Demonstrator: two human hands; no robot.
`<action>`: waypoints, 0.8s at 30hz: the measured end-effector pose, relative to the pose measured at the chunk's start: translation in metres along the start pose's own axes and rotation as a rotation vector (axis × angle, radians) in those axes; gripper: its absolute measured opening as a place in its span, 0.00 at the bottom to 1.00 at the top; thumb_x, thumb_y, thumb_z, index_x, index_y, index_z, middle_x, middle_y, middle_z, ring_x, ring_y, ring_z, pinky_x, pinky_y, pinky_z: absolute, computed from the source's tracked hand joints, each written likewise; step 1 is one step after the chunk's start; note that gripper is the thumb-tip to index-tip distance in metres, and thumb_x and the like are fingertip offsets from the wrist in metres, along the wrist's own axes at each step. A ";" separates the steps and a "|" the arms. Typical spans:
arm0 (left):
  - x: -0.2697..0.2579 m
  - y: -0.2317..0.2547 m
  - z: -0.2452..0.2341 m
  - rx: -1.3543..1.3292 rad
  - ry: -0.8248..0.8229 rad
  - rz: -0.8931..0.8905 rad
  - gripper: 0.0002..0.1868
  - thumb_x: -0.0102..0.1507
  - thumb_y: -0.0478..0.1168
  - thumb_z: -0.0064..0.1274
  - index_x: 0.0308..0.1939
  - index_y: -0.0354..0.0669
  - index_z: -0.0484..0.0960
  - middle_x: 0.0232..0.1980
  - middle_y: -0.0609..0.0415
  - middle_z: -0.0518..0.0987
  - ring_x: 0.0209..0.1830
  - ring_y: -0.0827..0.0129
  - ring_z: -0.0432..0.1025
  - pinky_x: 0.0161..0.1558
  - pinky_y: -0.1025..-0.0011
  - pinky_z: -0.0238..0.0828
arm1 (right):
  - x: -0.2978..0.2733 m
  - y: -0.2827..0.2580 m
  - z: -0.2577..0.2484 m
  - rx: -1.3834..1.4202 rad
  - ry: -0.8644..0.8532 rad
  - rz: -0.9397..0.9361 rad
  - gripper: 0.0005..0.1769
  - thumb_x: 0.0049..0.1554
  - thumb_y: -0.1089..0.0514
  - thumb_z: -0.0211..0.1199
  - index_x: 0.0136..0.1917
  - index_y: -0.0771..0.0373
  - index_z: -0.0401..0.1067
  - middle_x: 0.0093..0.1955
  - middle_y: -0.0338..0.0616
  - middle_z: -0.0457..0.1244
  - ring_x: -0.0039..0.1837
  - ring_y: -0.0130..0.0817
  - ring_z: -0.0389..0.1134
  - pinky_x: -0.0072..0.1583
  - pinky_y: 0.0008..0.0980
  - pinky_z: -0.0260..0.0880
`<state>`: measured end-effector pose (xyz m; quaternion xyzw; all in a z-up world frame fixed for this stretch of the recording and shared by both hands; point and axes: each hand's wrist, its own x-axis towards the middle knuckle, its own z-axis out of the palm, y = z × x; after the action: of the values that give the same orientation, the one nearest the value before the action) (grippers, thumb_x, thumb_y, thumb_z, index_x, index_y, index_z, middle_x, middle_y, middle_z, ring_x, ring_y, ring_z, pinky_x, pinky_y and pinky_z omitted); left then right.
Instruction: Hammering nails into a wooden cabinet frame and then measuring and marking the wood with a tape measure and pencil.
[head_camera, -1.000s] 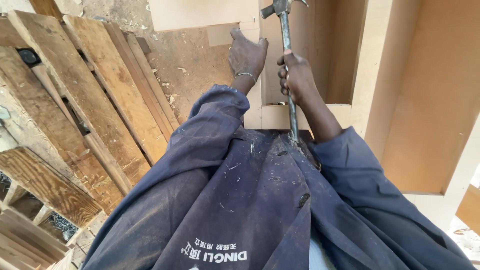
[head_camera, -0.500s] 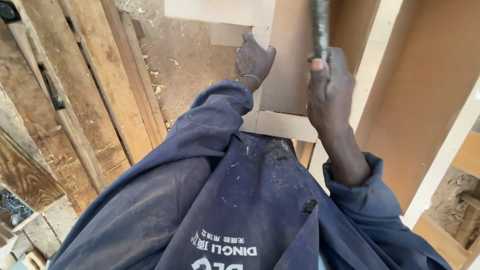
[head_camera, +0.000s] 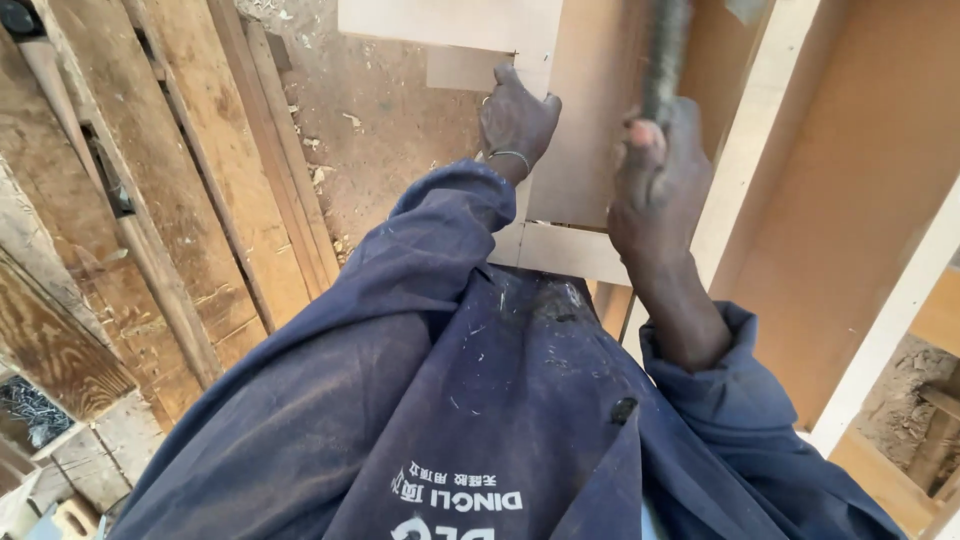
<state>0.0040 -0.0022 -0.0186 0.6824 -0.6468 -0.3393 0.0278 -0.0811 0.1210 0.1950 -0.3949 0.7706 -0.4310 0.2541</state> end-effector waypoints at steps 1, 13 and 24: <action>0.002 -0.001 0.001 -0.003 0.001 0.005 0.26 0.56 0.50 0.54 0.49 0.39 0.63 0.45 0.36 0.84 0.47 0.35 0.77 0.50 0.47 0.71 | -0.005 0.033 0.014 -0.002 0.005 -0.003 0.36 0.65 0.25 0.36 0.53 0.57 0.65 0.38 0.36 0.63 0.36 0.28 0.65 0.39 0.32 0.62; -0.001 -0.002 -0.004 0.009 0.017 0.016 0.25 0.55 0.48 0.53 0.48 0.38 0.64 0.41 0.37 0.84 0.44 0.35 0.78 0.46 0.45 0.73 | -0.002 0.063 0.025 -0.169 -0.096 0.023 0.44 0.61 0.19 0.26 0.50 0.59 0.62 0.37 0.41 0.59 0.37 0.43 0.60 0.40 0.46 0.55; -0.005 0.004 -0.012 -0.048 -0.003 0.010 0.28 0.56 0.47 0.54 0.54 0.36 0.65 0.45 0.36 0.83 0.47 0.35 0.77 0.48 0.45 0.73 | 0.003 0.058 0.020 -0.283 -0.195 -0.021 0.46 0.60 0.22 0.20 0.52 0.63 0.59 0.35 0.47 0.58 0.33 0.54 0.61 0.35 0.53 0.54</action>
<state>0.0066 -0.0032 -0.0050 0.6779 -0.6417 -0.3559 0.0448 -0.0907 0.1278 0.1342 -0.4746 0.7911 -0.2805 0.2651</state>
